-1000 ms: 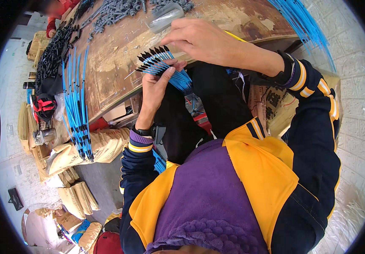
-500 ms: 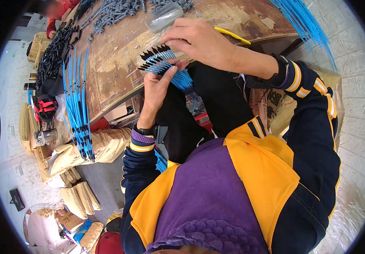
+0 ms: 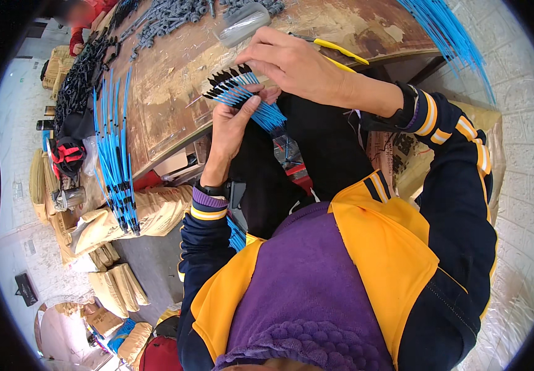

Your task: Assembling bundles of blue wires into black plastic connectors and using pliers to secure or trim components at a factory workbench.

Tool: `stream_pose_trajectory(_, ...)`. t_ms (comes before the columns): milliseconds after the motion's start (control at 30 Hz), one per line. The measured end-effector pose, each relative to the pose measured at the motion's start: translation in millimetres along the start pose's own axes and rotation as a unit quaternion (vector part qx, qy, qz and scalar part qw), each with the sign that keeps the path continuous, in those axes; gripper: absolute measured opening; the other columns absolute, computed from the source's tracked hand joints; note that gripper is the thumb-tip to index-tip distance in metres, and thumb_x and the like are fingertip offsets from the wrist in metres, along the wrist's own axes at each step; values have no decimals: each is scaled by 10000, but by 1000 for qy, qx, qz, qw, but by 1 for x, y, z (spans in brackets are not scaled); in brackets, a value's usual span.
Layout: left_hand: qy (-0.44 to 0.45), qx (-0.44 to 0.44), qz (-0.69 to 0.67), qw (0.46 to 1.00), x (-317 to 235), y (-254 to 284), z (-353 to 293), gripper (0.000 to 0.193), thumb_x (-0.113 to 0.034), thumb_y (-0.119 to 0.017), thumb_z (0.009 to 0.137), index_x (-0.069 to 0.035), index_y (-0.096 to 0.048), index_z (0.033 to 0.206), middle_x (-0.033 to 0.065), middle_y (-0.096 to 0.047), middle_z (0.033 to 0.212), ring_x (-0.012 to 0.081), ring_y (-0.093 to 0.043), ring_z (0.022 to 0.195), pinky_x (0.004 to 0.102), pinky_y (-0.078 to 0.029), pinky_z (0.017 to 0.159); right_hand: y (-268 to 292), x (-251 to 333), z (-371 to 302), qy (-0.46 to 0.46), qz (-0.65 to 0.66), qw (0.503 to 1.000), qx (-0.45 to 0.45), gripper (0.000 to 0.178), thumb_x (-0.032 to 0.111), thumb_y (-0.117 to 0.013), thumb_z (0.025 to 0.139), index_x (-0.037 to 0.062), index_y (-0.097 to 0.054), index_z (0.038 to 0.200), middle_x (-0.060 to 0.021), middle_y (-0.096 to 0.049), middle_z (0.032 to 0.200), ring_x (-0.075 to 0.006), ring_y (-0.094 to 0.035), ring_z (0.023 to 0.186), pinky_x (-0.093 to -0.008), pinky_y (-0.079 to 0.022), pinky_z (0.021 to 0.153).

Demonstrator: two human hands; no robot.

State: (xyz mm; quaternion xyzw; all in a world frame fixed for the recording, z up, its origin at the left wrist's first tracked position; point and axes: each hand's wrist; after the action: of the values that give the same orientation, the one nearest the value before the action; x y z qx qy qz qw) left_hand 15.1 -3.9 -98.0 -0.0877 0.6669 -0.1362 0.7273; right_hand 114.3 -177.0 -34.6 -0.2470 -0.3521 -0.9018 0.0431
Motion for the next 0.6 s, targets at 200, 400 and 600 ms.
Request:
stream_pose_trajectory(200, -6, 2, 14, 1000, 0, -2, -1, 232, -18, -554, 956, 76, -582, 1167, 195, -669, 1106, 271, -647, 1077, 356, -508, 969, -4, -6, -1, -24, 44, 999, -9, 213, 15, -581, 897, 43, -654, 1095, -71, -577, 957, -218, -588, 849, -305, -469, 719)
stream_pose_trajectory(400, -6, 6, -21, 1000, 4, -2, 2, 240, -22, -556, 957, 73, -582, 1176, 193, -669, 1108, 269, -645, 1083, 348, -506, 966, -1, -6, -1, 19, -11, 1000, -6, 299, -45, -587, 842, 52, -642, 1120, -82, -567, 966, -249, -586, 862, -326, -480, 745)
stream_pose_trajectory(600, -4, 13, -3, 1000, 5, 0, 2, 245, -25, -557, 957, 71, -581, 1182, 190, -670, 1111, 266, -645, 1084, 344, -505, 964, 2, -3, 7, 121, -129, 984, -21, 376, -103, -567, 792, 49, -624, 1131, -100, -555, 1010, -263, -585, 873, -339, -485, 756)
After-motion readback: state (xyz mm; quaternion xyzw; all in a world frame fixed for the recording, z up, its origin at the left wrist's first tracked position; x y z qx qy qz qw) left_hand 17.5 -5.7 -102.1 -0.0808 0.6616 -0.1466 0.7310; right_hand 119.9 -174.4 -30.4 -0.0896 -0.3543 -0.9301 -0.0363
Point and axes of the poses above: each hand's wrist, its own z-axis towards the middle knuckle, its own y-axis out of the back of the hand, x = y × z
